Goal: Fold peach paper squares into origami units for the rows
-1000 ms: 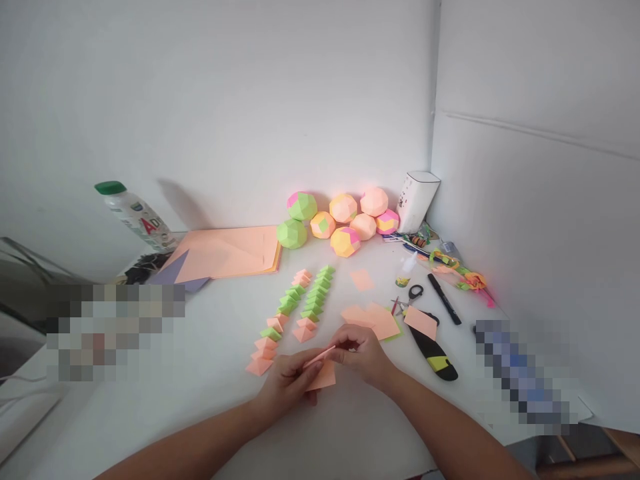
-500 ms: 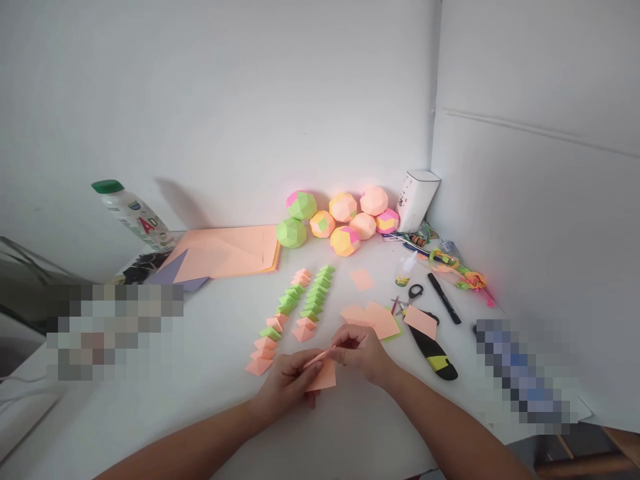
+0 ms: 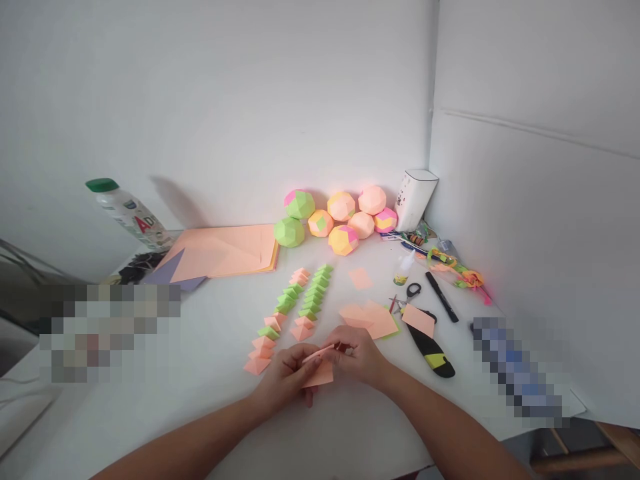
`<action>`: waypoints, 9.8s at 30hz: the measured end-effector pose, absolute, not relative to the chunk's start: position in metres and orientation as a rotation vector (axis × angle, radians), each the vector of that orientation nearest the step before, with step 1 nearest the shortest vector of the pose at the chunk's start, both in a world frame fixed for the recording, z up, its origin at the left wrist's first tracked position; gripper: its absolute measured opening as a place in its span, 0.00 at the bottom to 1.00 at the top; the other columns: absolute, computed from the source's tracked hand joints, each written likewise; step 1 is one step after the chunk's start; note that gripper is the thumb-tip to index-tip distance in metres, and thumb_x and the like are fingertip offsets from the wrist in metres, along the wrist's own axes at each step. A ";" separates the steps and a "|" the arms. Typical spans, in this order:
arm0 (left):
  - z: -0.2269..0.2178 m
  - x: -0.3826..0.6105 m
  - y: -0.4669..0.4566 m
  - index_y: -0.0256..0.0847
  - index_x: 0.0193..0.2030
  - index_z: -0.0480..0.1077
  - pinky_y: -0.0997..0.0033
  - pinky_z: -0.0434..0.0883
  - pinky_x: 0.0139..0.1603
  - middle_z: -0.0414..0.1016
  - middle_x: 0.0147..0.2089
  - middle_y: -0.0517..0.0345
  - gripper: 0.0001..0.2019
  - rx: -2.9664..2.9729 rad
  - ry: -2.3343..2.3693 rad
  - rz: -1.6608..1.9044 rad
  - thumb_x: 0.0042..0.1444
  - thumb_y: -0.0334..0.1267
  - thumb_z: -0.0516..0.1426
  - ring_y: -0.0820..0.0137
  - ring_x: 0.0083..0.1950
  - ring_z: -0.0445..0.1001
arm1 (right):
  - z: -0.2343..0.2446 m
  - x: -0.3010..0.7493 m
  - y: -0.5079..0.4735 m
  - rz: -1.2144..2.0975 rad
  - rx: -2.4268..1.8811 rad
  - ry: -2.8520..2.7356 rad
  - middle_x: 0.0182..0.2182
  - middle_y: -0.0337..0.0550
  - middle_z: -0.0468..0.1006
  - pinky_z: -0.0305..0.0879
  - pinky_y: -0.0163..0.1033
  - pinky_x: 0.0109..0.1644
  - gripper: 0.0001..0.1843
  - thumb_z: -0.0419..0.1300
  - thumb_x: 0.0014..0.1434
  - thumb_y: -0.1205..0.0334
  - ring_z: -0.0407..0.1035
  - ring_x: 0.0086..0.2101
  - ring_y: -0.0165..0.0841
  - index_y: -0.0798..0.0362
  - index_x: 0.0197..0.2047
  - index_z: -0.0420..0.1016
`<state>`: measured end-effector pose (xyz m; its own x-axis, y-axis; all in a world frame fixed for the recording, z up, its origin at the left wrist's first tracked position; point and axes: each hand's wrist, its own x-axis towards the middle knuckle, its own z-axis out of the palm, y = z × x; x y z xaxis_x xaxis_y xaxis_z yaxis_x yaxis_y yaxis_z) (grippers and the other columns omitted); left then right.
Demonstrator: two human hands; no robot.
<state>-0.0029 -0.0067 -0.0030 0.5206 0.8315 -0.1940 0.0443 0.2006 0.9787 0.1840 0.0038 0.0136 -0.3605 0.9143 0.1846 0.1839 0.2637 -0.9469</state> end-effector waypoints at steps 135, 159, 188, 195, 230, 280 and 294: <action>-0.006 0.001 -0.004 0.40 0.32 0.64 0.73 0.70 0.28 0.68 0.25 0.64 0.16 1.043 0.940 0.946 0.50 0.50 0.60 0.74 0.26 0.67 | 0.006 0.184 0.006 1.414 -1.144 -1.446 0.23 0.34 0.68 0.67 0.34 0.27 0.17 0.65 0.51 0.52 0.66 0.22 0.27 0.55 0.40 0.72; -0.008 -0.004 -0.003 0.49 0.54 0.67 0.62 0.64 0.54 0.70 0.50 0.53 0.22 1.056 0.623 0.890 0.51 0.42 0.63 0.62 0.54 0.66 | 0.000 0.189 0.007 1.530 -1.230 -1.722 0.20 0.33 0.62 0.50 0.30 0.23 0.11 0.61 0.50 0.60 0.56 0.22 0.25 0.55 0.24 0.63; 0.004 -0.002 -0.004 0.39 0.28 0.67 0.72 0.64 0.34 0.66 0.33 0.58 0.16 1.387 0.822 0.769 0.55 0.50 0.56 0.70 0.34 0.66 | -0.003 0.186 0.009 1.610 -1.115 -1.531 0.17 0.30 0.54 0.41 0.31 0.21 0.26 0.61 0.51 0.42 0.48 0.19 0.22 0.55 0.20 0.60; -0.003 0.001 -0.008 0.41 0.29 0.57 0.79 0.57 0.23 0.58 0.23 0.69 0.18 1.133 0.829 0.752 0.52 0.50 0.60 0.79 0.22 0.60 | -0.001 0.186 0.009 1.602 -1.168 -1.535 0.16 0.29 0.50 0.38 0.32 0.21 0.28 0.62 0.50 0.42 0.44 0.19 0.22 0.54 0.18 0.55; -0.002 0.002 -0.007 0.40 0.32 0.61 0.75 0.62 0.26 0.68 0.19 0.64 0.15 1.216 0.847 0.736 0.58 0.50 0.54 0.76 0.21 0.65 | -0.001 0.185 0.009 1.472 -1.179 -1.506 0.21 0.33 0.59 0.47 0.32 0.26 0.22 0.62 0.52 0.45 0.52 0.23 0.25 0.55 0.27 0.63; -0.012 -0.004 -0.003 0.48 0.45 0.76 0.63 0.71 0.47 0.72 0.44 0.54 0.17 1.137 0.879 0.986 0.47 0.43 0.64 0.62 0.46 0.70 | 0.001 0.181 0.007 1.494 -1.054 -1.500 0.23 0.38 0.66 0.57 0.34 0.27 0.17 0.66 0.49 0.50 0.61 0.24 0.28 0.56 0.22 0.75; -0.002 -0.004 -0.006 0.43 0.46 0.74 0.69 0.67 0.38 0.72 0.33 0.54 0.15 1.638 0.965 0.881 0.60 0.45 0.52 0.66 0.36 0.69 | 0.007 0.183 0.002 1.248 -1.126 -1.528 0.23 0.37 0.69 0.61 0.36 0.30 0.15 0.66 0.50 0.52 0.62 0.25 0.29 0.54 0.27 0.70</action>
<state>-0.0041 -0.0062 -0.0022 0.4162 0.9044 0.0946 0.1769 -0.1826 0.9672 0.1828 0.0025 0.0071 -0.2408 0.9683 0.0659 0.1289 0.0992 -0.9867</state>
